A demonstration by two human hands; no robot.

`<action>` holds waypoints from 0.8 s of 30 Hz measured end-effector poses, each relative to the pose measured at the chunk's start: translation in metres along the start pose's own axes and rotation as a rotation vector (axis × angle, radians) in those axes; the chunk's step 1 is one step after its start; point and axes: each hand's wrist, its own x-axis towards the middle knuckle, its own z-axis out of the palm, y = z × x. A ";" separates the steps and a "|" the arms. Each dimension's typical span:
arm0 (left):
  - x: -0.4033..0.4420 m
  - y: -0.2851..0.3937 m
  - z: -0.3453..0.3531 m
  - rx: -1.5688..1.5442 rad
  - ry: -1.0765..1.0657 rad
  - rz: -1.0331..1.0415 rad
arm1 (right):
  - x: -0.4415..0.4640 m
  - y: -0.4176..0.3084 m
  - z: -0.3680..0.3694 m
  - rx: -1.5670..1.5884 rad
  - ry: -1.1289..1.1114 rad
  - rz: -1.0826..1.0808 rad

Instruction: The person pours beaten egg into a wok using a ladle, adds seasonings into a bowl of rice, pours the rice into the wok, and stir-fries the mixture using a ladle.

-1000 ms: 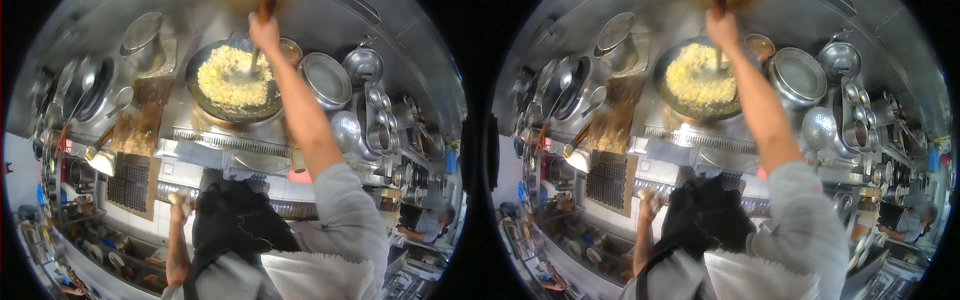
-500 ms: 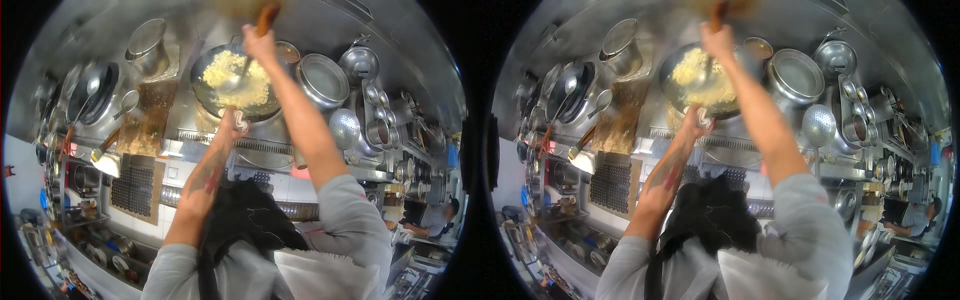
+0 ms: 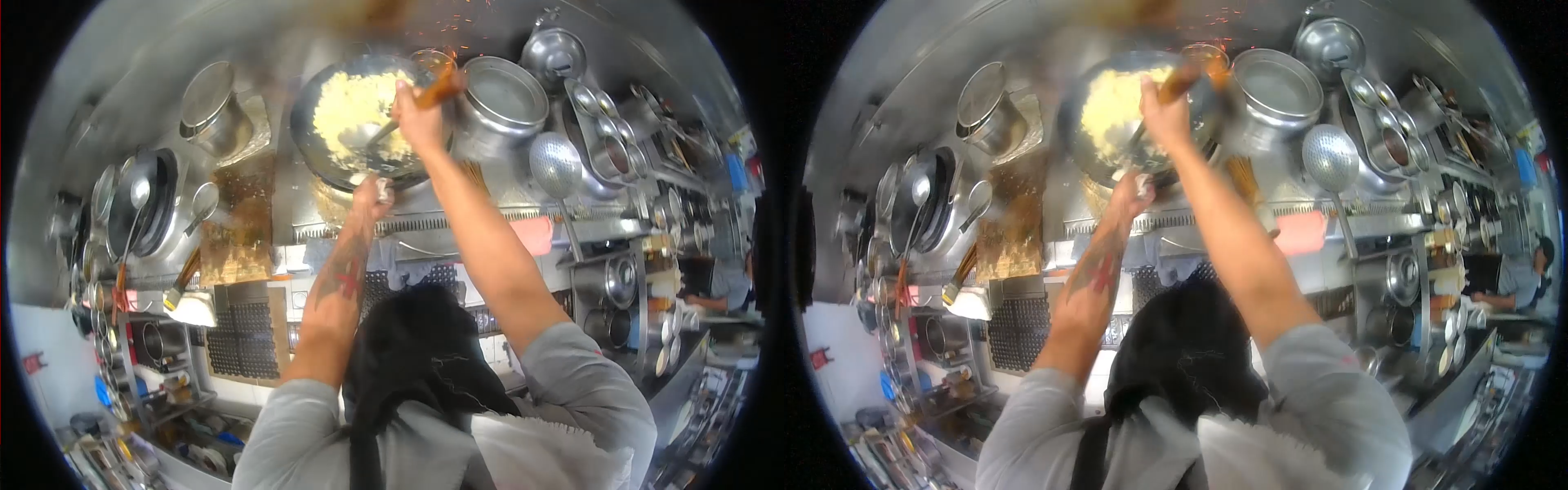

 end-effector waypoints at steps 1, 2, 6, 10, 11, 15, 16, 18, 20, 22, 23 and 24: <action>0.003 -0.007 -0.019 0.013 -0.063 0.049 | -0.016 -0.001 -0.007 -0.057 -0.008 -0.043; -0.022 -0.012 -0.017 -0.068 -0.017 0.054 | -0.029 -0.008 -0.012 -0.109 -0.011 -0.100; -0.218 -0.035 0.018 -0.084 0.027 -0.054 | -0.020 -0.129 -0.016 0.060 -0.079 0.044; -0.161 0.017 0.062 -0.218 0.091 0.019 | 0.029 -0.111 0.007 -0.163 0.042 0.094; -0.119 0.012 0.049 -0.132 0.044 0.035 | 0.028 -0.074 0.013 -0.159 0.153 -0.001; -0.059 -0.062 -0.032 0.185 -0.029 0.116 | -0.059 0.008 -0.018 -0.124 0.101 -0.250; -0.070 -0.083 -0.051 0.276 -0.020 0.123 | -0.090 -0.013 -0.030 -0.123 0.037 -0.257; -0.147 -0.096 -0.039 0.099 -0.003 0.120 | -0.104 -0.074 -0.040 -0.187 -0.070 -0.202; -0.190 -0.060 0.003 -0.019 0.046 0.118 | -0.075 -0.100 -0.042 -0.293 -0.077 -0.073; -0.176 -0.016 0.028 -0.195 0.116 0.093 | -0.031 -0.118 -0.027 -0.099 0.013 -0.025; -0.134 -0.002 0.026 -0.122 -0.023 0.155 | -0.014 -0.091 -0.015 -0.079 0.097 -0.057; -0.103 -0.011 0.007 -0.118 -0.029 0.140 | -0.014 -0.048 -0.008 -0.061 0.183 -0.084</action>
